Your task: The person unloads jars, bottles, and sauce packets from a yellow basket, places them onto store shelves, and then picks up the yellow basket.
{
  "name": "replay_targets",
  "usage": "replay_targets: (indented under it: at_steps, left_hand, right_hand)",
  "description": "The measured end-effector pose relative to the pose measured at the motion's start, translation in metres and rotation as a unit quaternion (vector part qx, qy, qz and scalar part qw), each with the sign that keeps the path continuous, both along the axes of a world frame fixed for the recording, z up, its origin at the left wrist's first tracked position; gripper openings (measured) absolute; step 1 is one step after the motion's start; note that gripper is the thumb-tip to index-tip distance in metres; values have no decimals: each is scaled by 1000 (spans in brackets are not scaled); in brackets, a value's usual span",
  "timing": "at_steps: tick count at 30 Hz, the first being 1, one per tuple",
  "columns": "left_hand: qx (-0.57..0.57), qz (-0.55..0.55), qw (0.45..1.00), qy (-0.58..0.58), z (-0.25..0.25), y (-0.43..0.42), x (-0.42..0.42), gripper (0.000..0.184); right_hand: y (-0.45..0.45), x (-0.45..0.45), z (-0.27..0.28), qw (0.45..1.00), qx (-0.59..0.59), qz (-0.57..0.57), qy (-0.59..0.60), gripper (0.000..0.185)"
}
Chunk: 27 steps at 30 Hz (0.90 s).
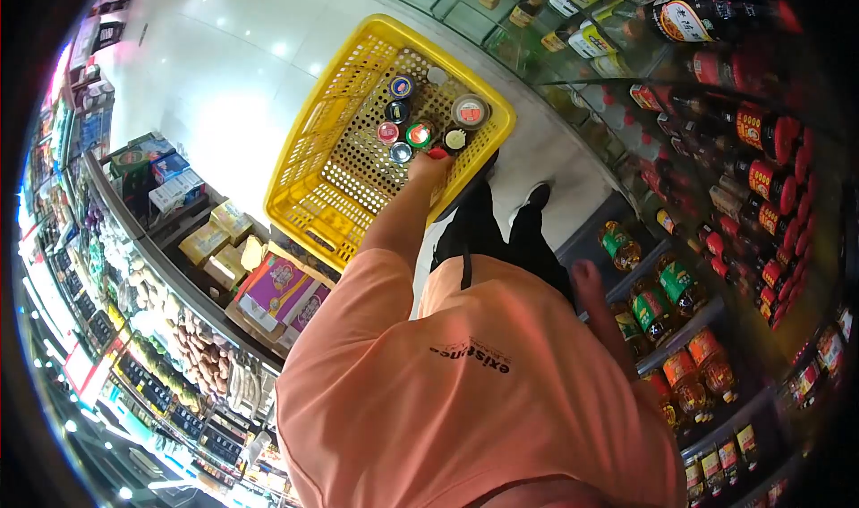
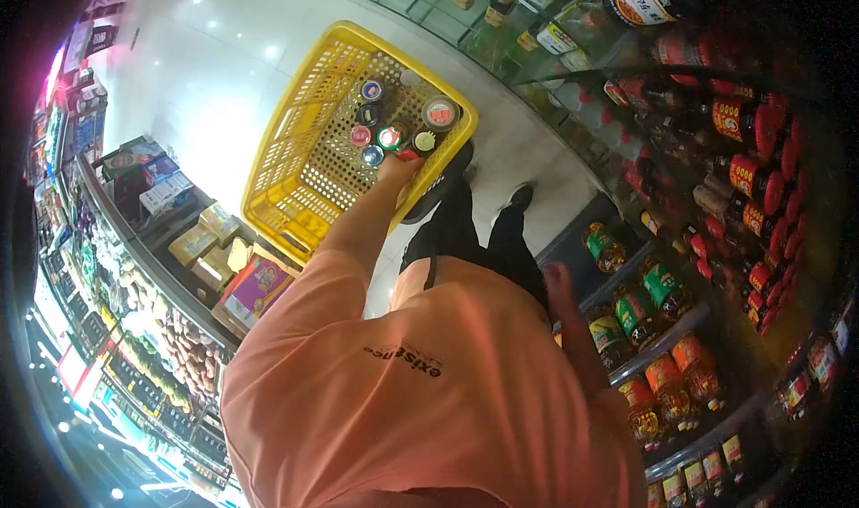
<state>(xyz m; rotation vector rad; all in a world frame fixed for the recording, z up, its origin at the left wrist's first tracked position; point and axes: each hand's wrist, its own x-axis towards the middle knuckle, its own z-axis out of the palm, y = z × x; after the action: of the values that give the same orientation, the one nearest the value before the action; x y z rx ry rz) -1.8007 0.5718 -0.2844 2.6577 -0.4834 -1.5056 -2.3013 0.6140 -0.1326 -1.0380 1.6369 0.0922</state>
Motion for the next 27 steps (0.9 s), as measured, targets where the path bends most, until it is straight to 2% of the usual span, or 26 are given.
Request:
replay_targets:
  at_steps: [1,2,4,6,8,9,12,14,17,18,20,22,23,24,25,26,27]
  left_hand:
    - [-7,3,1000,-21,6,3,3,70]
    - [-8,6,1000,-21,10,13,12,70]
    - [-113,-57,992,21,28,46,44,69]
    - [-90,-47,994,41,57,68,66,67]
    - [-233,31,967,101,89,89,84,60]
    - [-276,32,954,111,88,104,93,55]
    - [-338,54,925,165,181,92,94,54]
    - [-368,65,908,190,215,88,92,52]
    - [-376,66,873,302,266,67,85,44]
    - [-377,65,873,303,282,56,78,44]
    - [-272,77,913,294,310,37,60,44]
    - [-285,66,904,312,314,23,46,49]
    - [-264,88,907,317,316,17,40,57]
    - [-243,109,909,321,316,12,38,64]
    - [-255,99,903,332,305,11,38,73]
    - [-254,93,902,335,306,8,39,73]
    - [-282,119,853,423,308,6,41,71]
  right_hand:
    - [-12,17,1,1000,0,1,0,26]
    - [-22,30,1,998,-39,44,-16,25]
    - [-44,53,2,991,-76,100,-39,24]
    - [-62,79,0,982,-91,144,-86,24]
    - [-91,132,36,972,-119,178,-98,24]
    - [-104,159,54,961,-150,209,-105,24]
    - [-121,219,73,946,-172,229,-152,25]
    - [-129,260,108,911,-230,285,-187,35]
    - [-130,306,163,801,-389,384,-243,58]
    - [-129,317,177,763,-423,410,-267,64]
    - [-122,326,182,749,-435,422,-268,69]
    - [-120,329,181,789,-384,427,-218,76]
    - [-123,328,182,822,-343,406,-204,73]
    - [-128,324,183,822,-347,403,-202,73]
    - [-135,319,184,873,-236,336,-264,70]
    - [-141,312,184,904,-119,259,-320,67]
    - [-143,301,163,899,-15,162,-407,63]
